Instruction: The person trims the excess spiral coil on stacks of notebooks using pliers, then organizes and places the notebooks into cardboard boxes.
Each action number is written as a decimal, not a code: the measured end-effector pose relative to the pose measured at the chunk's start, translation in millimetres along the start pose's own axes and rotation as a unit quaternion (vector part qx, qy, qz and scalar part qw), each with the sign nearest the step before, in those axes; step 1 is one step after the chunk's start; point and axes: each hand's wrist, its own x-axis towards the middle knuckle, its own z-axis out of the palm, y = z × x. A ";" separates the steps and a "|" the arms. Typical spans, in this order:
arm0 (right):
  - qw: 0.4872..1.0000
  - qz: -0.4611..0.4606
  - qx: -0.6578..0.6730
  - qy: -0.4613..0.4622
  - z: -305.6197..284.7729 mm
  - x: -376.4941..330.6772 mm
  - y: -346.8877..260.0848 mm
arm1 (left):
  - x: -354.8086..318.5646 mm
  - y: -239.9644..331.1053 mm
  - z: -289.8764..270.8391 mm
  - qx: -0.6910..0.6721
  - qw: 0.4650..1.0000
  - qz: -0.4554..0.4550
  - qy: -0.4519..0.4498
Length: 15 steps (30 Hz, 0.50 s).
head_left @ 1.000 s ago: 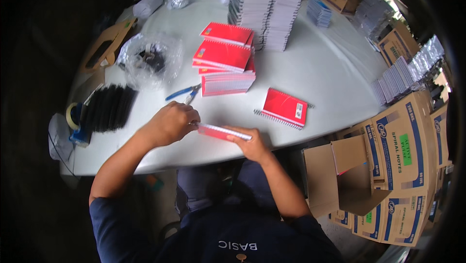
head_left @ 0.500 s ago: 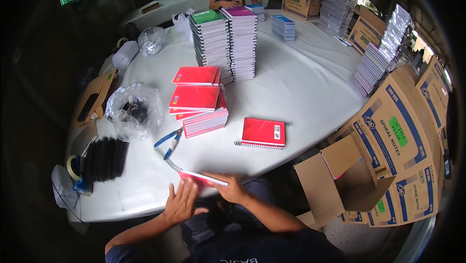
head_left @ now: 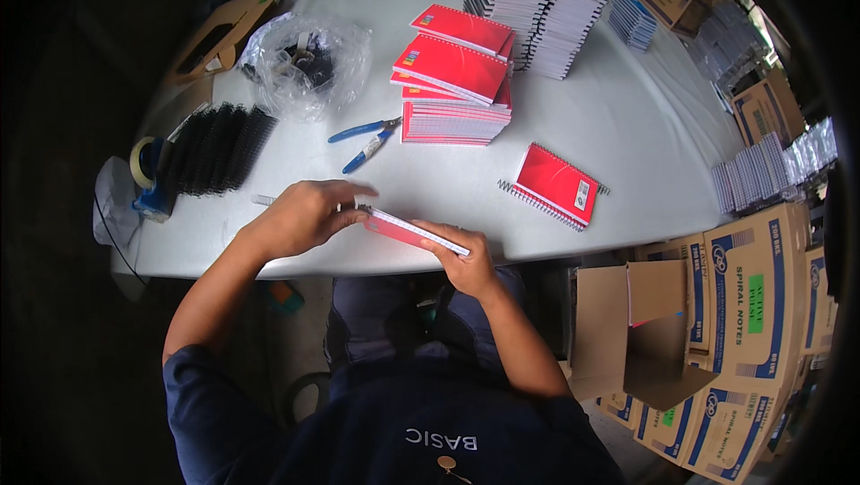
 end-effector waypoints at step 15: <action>0.999 0.036 0.023 -0.018 0.9 -0.9 -2.3 | 5.2 -3.7 -2.3 0.097 0.991 0.075 0.059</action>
